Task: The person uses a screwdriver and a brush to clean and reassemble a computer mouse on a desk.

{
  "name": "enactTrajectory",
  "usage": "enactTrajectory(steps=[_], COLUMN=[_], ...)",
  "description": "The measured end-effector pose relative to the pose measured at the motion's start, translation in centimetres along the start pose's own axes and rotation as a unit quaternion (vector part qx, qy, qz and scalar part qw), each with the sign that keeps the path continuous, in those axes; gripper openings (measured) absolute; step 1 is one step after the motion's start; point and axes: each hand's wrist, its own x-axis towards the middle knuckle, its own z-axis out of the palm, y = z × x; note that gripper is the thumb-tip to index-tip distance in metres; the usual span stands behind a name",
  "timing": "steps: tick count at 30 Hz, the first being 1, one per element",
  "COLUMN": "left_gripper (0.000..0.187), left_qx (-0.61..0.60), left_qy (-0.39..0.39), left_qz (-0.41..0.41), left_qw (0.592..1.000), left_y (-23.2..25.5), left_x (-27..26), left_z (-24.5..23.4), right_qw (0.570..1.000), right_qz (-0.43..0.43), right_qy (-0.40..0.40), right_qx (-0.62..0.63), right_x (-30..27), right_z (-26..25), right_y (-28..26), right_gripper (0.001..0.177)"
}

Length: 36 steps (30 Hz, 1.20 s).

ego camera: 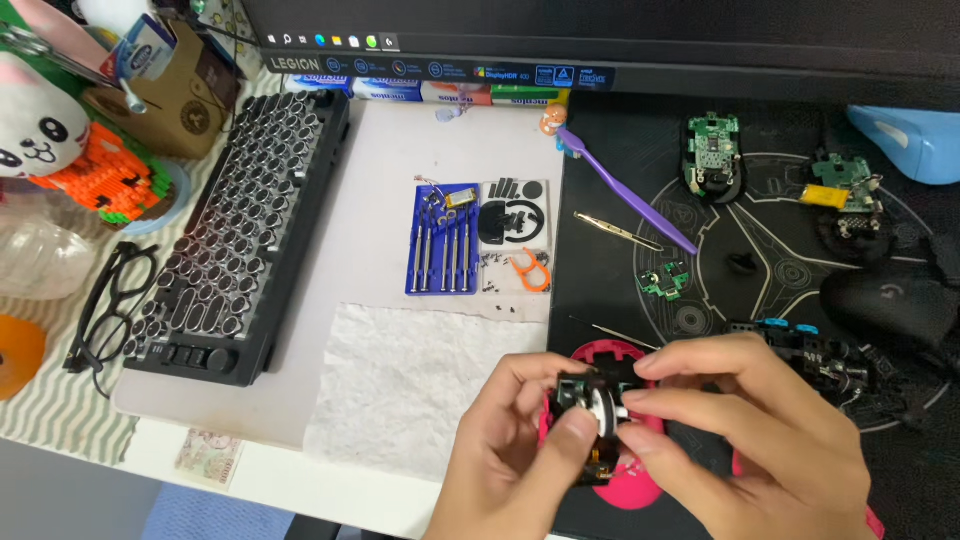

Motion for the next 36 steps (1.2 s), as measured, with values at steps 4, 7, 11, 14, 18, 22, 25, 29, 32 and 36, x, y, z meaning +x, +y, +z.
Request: enactTrajectory(steps=[4, 7, 11, 14, 18, 22, 25, 29, 32, 36], left_gripper=[0.024, 0.025, 0.029, 0.028, 0.029, 0.029, 0.028, 0.024, 0.023, 0.023], left_qx=[0.082, 0.102, 0.055, 0.037, 0.01, 0.013, 0.058, 0.015, -0.069, -0.1], left_qy=[0.01, 0.006, -0.021, -0.028, -0.051, -0.066, -0.018, 0.044, 0.138, 0.192], left_qz=[0.067, 0.097, 0.07, 0.05, 0.036, 0.041, 0.005, -0.055, -0.106, -0.153], left_qw=[0.994, 0.99, 0.996, 0.998, 0.998, 0.997, 0.998, 0.997, 0.982, 0.964], left_y=[0.6, 0.5, 0.5, 0.9, 1.2, 0.4, 0.5, -0.9, 0.1, 4.7], left_x=[-0.3, -0.2, -0.2, -0.2, 0.0, 0.5, 0.7, 2.0, 3.4, 5.0], left_z=[0.8, 0.7, 0.5, 0.4, -0.2, -0.7, -0.9, -2.9, -3.6, -1.4], right_qw=[1.0, 0.999, 0.996, 0.993, 0.994, 0.995, 0.994, 0.996, 0.995, 0.997], right_qz=[0.005, 0.032, 0.065, 0.074, 0.04, 0.061, 0.088, 0.043, 0.054, 0.033], right_qy=[0.004, -0.017, -0.053, -0.081, -0.075, -0.065, -0.054, -0.07, -0.063, -0.068], right_qx=[0.015, 0.015, 0.024, 0.032, 0.064, 0.033, 0.046, 0.045, 0.054, 0.029], right_x=[-0.3, -0.9, -1.2, -1.3, -1.2, -1.3, -1.0, -0.6, -0.2, -0.2], right_z=[0.0, -0.2, -0.6, -0.8, -0.5, -0.3, -0.1, 0.0, 0.0, -0.5], right_y=[0.3, 1.0, 1.3, 1.8, 2.0, 1.9, 1.9, 2.7, 3.4, 4.2], right_gripper=[0.004, 0.002, 0.004, 0.005, 0.005, 0.006, 0.006, 0.014, 0.013, 0.018])
